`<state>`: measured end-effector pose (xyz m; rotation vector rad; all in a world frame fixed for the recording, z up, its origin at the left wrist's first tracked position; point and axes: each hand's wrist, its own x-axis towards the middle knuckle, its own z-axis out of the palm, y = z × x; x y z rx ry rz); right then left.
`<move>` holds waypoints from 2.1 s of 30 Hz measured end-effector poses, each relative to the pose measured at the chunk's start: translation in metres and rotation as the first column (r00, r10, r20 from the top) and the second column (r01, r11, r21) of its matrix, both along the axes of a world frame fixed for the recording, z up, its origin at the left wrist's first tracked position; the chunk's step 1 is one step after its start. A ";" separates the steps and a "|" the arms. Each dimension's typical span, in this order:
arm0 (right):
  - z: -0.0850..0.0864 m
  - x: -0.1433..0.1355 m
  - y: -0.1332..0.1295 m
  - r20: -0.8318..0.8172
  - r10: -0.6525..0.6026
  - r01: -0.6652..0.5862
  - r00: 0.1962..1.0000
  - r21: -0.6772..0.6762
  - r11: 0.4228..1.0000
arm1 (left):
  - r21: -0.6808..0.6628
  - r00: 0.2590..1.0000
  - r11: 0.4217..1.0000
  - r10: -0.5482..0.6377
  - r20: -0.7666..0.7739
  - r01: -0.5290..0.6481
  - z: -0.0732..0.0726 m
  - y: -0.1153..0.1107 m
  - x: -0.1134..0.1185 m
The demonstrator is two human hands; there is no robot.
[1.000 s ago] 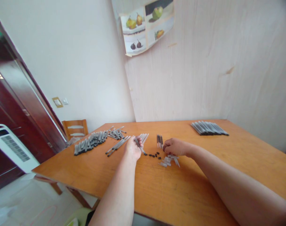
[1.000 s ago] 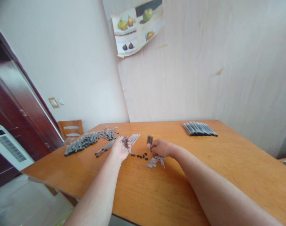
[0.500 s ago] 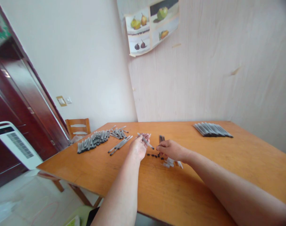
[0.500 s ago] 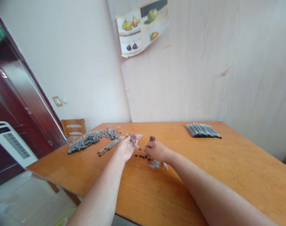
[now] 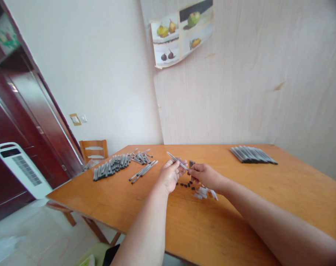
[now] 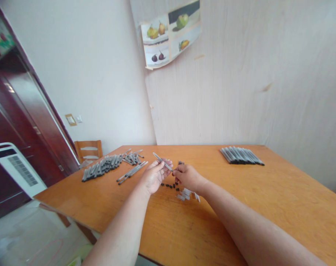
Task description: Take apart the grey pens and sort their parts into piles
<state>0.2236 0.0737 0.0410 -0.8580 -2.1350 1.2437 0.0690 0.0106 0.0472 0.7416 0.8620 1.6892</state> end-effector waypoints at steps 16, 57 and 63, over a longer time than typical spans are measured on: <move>0.002 0.002 -0.005 0.021 -0.134 0.102 0.991 0.537 0.838 | -0.055 0.985 0.986 0.153 -0.080 -0.158 -0.001 0.002 0.003; -0.009 0.000 0.003 -0.025 -0.080 0.083 0.997 0.253 0.964 | -0.077 0.964 0.970 0.215 -0.158 -0.229 -0.004 0.005 0.008; -0.013 -0.002 0.006 -0.042 -0.099 0.107 0.994 0.264 0.958 | -0.072 0.965 0.971 0.213 -0.152 -0.226 -0.008 0.008 0.006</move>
